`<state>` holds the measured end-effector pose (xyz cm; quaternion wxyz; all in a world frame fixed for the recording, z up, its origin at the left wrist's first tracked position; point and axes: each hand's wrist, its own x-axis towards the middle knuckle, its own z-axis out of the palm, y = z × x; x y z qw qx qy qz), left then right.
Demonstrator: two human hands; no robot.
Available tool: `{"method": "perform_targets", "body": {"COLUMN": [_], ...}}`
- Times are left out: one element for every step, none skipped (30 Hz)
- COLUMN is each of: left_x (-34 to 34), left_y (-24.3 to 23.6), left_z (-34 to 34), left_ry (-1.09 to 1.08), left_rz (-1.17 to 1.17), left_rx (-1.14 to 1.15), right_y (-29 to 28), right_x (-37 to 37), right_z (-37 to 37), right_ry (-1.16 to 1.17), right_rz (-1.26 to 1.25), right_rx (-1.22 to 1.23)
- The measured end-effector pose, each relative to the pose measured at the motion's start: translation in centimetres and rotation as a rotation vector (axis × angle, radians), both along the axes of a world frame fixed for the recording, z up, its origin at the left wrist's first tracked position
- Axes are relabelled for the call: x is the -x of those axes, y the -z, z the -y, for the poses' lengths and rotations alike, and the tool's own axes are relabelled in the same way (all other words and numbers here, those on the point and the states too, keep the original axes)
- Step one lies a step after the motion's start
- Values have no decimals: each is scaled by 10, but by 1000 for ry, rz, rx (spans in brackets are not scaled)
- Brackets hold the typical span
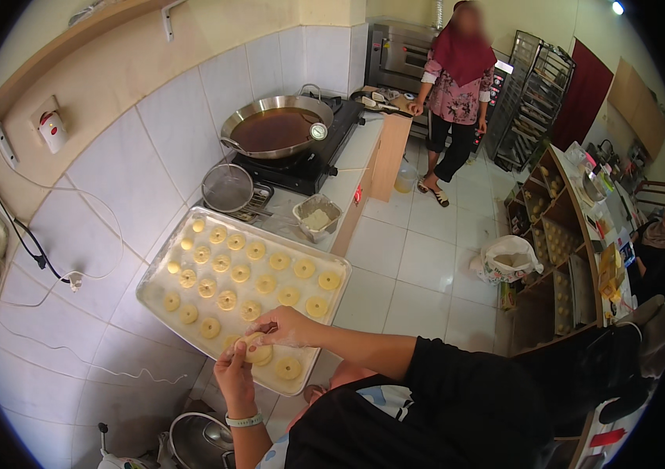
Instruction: The person shapes dough pieces into rings on a large baking tray by hand, occasionally dipping their fingers into a small container of flour.
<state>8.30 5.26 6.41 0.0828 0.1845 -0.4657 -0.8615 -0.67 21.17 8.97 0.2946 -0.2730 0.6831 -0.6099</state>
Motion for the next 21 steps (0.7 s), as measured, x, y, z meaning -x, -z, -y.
{"method": "perform_targets", "body": {"left_x": [-2, -5, -7, -9, -14, -18, -21, -20, -18, -14, -9, -6, -5, -3, 0, 1, 4, 8, 14, 19, 24], "left_y": [-2, -3, -4, -1, 4, 8, 11, 9, 8, 5, 1, 0, 7, 11, 14, 17, 14, 12, 9, 5, 4], "left_z": [0, 2, 4, 6, 7, 7, 6, 2, -2, -7, -10, -14, -16, -17, -22, -31, -46, -61, -76, -92, -109], "left_ry": [3, 49, 95, 90, 72, 52, 47, 36, 23, 20, 47, 74, 70, 38, 6, 2, -3, -7, -5, 70, 147], "left_rz": [0, 15, 29, 29, 5, -18, -10, 2, 13, 22, 44, 66, 75, 53, 32, 35, 39, 43, 50, 73, 96], "left_rx": [-3, -25, -47, -46, -15, 17, 17, 5, -6, -8, -23, -39, -40, -10, 20, 22, 4, -13, -14, -20, -28], "right_y": [3, 4, 5, 6, 8, 12, 17, 20, 23, 25, 23, 21, 19, 15, 16, 18, 21, 24, 27, 26, 26], "right_x": [-1, -4, -9, -15, -22, -21, -17, -14, -11, -6, -4, -6, -9, -9, -3, 5, 12, 16, 21, 24, 26], "right_z": [4, 8, 10, 13, 13, 11, 7, 3, 1, 1, 0, -3, -7, -12, -21, -34, -48, -61, -75, -90, -106], "right_ry": [10, 14, 10, 28, 46, 41, 3, -32, -35, -52, -68, -71, -31, 7, 2, -30, -59, -59, -66, -78, -79], "right_rz": [-61, -122, -122, -152, -174, -166, -78, 11, 20, 34, 49, 59, -68, -200, -197, -59, 82, 89, 94, 100, 107], "right_rx": [29, 62, 63, 30, -3, -3, 20, 42, 41, 119, 197, 197, 77, -39, -37, 40, 113, 112, 133, 154, 153]}}
